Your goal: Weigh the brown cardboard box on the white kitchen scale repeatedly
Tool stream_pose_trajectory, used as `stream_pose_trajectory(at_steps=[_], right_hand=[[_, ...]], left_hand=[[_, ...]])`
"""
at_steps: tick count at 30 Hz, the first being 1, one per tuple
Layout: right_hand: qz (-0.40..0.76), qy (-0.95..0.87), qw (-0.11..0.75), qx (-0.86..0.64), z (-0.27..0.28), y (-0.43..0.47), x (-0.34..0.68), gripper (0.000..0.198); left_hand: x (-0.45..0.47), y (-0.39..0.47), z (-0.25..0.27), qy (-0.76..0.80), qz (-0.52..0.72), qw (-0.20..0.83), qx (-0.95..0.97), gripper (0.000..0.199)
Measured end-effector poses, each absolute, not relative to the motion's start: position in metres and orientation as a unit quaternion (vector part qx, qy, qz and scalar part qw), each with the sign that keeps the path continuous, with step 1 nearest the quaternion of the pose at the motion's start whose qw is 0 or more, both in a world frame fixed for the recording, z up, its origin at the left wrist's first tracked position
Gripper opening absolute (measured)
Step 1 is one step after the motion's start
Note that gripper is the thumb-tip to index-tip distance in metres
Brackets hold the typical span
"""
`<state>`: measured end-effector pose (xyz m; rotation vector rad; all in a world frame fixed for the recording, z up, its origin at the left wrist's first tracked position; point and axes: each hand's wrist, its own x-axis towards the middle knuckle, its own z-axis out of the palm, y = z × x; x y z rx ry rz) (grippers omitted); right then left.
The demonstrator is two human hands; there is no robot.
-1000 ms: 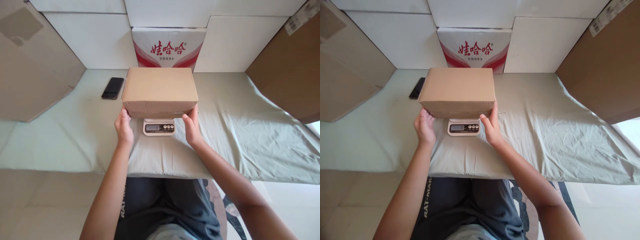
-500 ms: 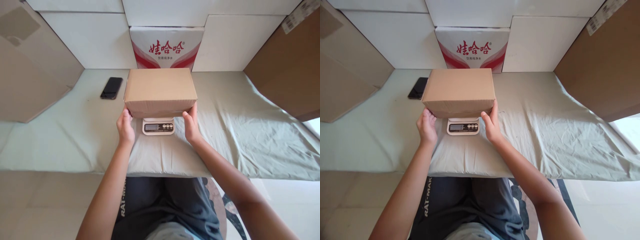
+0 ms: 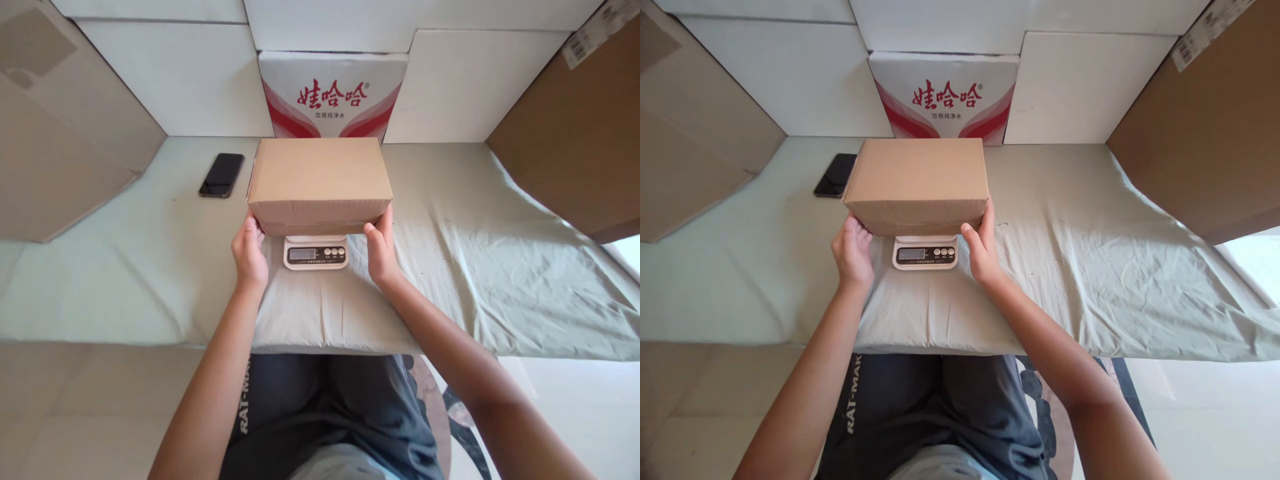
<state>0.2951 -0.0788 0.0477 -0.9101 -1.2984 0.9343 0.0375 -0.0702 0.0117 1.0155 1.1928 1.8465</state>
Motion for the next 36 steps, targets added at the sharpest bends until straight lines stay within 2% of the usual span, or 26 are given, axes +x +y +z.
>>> stream_pose_trajectory(at_steps=[4,21,28,36], right_hand=[[0.396,-0.570,0.605,-0.391,0.043,-0.077,0.296,0.091],[0.398,-0.560,0.620,-0.379,0.039,-0.076,0.296,0.087],[0.375,-0.465,0.683,-0.420,0.038,-0.062,0.315,0.091],[0.406,-0.407,0.687,-0.445,0.028,-0.046,0.317,0.100]], left_hand=[[0.038,-0.071,0.013,0.454,0.717,0.349,0.397,0.085],[0.038,-0.072,0.014,0.447,0.716,0.346,0.410,0.088],[0.029,-0.066,0.012,0.411,0.753,0.294,0.421,0.076],[0.026,-0.049,0.010,0.431,0.740,0.314,0.410,0.094]])
